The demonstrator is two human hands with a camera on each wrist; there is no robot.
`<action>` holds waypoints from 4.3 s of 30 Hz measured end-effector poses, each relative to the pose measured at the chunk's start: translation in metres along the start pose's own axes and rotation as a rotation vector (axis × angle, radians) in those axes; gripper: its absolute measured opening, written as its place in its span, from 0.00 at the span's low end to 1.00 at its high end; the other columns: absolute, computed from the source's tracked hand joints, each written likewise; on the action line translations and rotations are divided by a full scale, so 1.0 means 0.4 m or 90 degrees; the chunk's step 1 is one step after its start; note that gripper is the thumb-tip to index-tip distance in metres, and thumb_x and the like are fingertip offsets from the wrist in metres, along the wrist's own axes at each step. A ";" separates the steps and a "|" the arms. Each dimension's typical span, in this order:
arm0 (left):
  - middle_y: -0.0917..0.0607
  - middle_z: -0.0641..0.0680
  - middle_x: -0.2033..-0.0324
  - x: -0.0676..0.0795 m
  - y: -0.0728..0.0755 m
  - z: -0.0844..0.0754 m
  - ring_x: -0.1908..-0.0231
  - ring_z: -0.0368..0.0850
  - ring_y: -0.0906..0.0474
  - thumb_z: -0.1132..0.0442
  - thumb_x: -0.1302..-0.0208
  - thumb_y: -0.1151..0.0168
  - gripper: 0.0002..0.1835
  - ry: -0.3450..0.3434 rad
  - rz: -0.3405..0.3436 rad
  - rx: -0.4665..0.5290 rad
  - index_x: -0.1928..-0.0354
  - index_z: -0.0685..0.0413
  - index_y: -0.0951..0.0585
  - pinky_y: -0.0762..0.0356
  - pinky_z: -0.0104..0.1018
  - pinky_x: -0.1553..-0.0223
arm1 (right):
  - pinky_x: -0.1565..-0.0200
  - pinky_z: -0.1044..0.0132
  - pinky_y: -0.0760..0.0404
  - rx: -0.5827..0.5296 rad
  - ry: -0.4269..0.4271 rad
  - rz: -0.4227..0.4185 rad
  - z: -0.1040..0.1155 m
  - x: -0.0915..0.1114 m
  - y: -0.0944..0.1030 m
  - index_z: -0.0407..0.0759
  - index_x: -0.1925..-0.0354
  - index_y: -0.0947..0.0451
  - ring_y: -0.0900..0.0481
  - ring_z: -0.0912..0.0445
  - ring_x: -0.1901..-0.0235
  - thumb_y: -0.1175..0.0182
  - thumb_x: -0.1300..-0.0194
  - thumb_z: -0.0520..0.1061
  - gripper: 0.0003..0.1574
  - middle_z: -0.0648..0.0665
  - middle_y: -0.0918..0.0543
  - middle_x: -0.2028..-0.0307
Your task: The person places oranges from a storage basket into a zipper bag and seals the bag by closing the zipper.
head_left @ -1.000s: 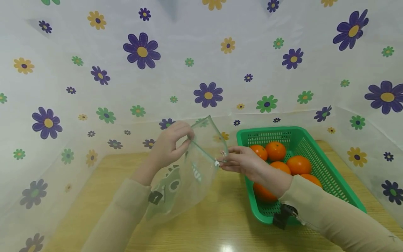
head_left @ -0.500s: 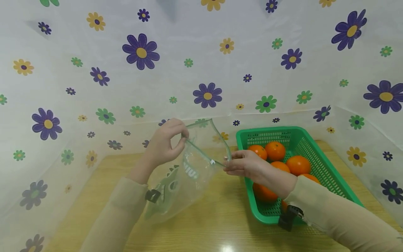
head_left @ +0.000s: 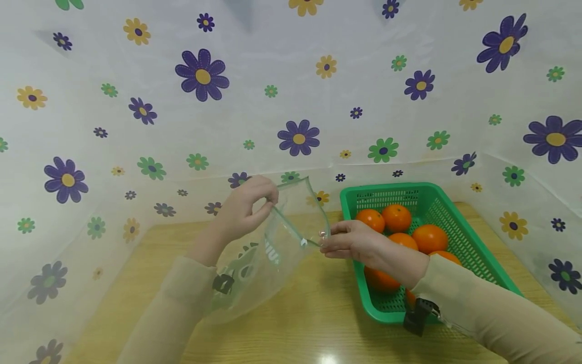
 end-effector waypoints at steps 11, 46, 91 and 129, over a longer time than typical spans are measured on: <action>0.22 0.53 0.71 -0.002 -0.015 -0.006 0.62 0.48 0.29 0.73 0.41 0.48 0.07 -0.016 -0.016 0.017 0.70 0.57 0.21 0.29 0.40 0.53 | 0.51 0.64 0.10 0.007 -0.018 -0.006 -0.001 -0.005 0.002 0.31 0.45 0.27 0.09 0.58 0.62 0.41 0.24 0.35 0.13 0.49 0.09 0.65; 0.20 0.52 0.72 -0.009 -0.047 -0.020 0.64 0.45 0.28 0.72 0.45 0.48 0.07 -0.042 0.013 0.014 0.72 0.55 0.22 0.26 0.40 0.57 | 0.37 0.44 0.20 0.473 0.112 -0.128 0.057 0.028 0.108 0.34 0.36 0.23 0.22 0.35 0.38 0.39 0.24 0.42 0.23 0.29 0.21 0.37; 0.20 0.51 0.72 -0.003 -0.052 -0.023 0.65 0.45 0.27 0.71 0.47 0.47 0.06 -0.047 0.026 0.006 0.72 0.54 0.22 0.26 0.40 0.58 | 0.42 0.31 0.22 0.939 0.130 -0.208 0.021 -0.031 0.216 0.45 0.35 0.20 0.28 0.32 0.40 0.21 0.42 0.45 0.37 0.28 0.25 0.36; 0.20 0.50 0.73 -0.008 -0.050 -0.037 0.63 0.45 0.28 0.68 0.48 0.47 0.04 -0.030 0.049 0.006 0.73 0.53 0.23 0.27 0.41 0.56 | 0.37 0.37 0.22 0.923 0.058 -0.137 0.029 -0.111 0.233 0.39 0.30 0.25 0.25 0.34 0.40 0.24 0.41 0.43 0.42 0.26 0.24 0.36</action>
Point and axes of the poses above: each hand's wrist, its own x-axis away from the middle knuckle, its own y-axis out of the back of the hand, z = x × y, the point moved 2 cm from there along -x, towards the middle knuckle
